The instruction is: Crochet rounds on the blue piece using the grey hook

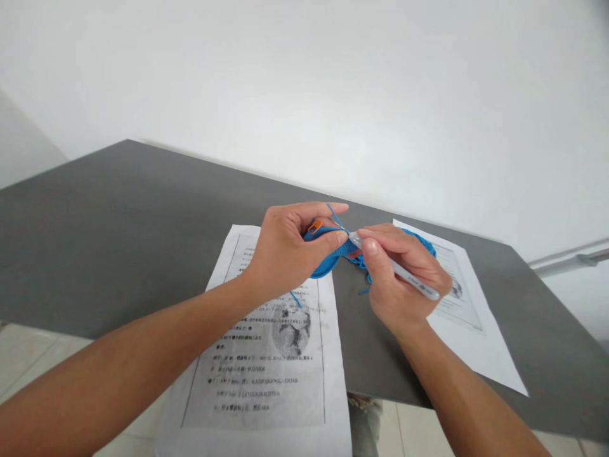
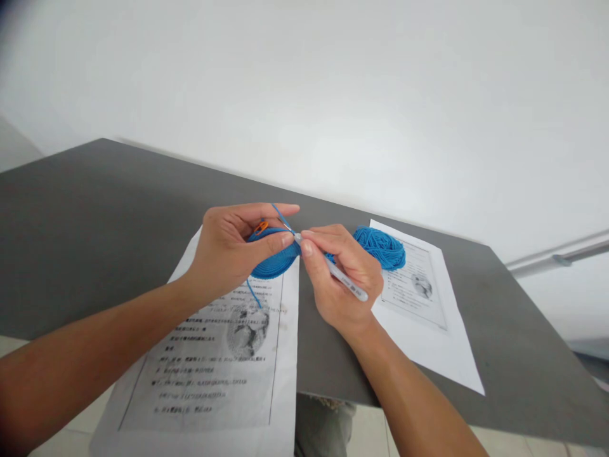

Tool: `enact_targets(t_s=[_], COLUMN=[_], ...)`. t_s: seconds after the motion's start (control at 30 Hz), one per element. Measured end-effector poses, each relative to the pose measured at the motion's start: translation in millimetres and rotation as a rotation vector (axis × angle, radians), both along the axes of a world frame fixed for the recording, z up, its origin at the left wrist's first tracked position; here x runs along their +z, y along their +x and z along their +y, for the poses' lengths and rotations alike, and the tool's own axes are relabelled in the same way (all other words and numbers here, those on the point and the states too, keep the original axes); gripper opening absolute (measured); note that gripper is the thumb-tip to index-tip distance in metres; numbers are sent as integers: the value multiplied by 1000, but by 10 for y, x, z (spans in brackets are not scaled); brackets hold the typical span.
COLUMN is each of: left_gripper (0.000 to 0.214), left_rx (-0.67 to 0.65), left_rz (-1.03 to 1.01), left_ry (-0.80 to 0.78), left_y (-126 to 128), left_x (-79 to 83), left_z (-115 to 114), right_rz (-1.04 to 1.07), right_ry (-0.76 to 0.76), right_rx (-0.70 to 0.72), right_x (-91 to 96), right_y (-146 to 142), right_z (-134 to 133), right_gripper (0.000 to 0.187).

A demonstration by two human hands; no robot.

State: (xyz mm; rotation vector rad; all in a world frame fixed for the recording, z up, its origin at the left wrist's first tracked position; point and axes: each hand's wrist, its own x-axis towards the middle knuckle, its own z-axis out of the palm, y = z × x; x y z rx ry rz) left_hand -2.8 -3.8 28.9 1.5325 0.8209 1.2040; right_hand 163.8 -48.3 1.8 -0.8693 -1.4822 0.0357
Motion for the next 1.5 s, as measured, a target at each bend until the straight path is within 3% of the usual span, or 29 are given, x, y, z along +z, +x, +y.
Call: enact_targets(t_s=[0.17, 0.23, 0.47, 0.63, 0.77, 0.97, 1.2, 1.5], left_gripper=[44, 44, 46, 47, 46, 37, 37, 35], left_rx=[15, 7, -48, -158, -252, -278, -238, -313], left_rz=[-49, -74, -187, -433, -535, -492, -457, -394], left_ry=[-67, -83, -201, -380, -478, -479, -504, -499], left_y=[19, 24, 36, 49, 43, -4, -56, -105], left_x=[-10, -8, -36, -28, 22, 66, 106, 60], left_z=[-12, -17, 0, 21, 5, 3, 66, 162], right_rz=[-174, -276, -322, -464, -514, -467, -299, -236], right_ry=[-45, 12, 58, 117, 249, 286, 138, 66], right_rx=[-138, -184, -90, -199, -233, -65, 59, 123], right_x=[33, 41, 2, 16, 1, 3, 78, 96], right_y=[-18, -28, 16, -72, -106, 67, 179, 285], right_z=[-60, -77, -59, -106, -112, -77, -107, -108], right_gripper=[10, 15, 28, 35, 47, 62, 52, 49])
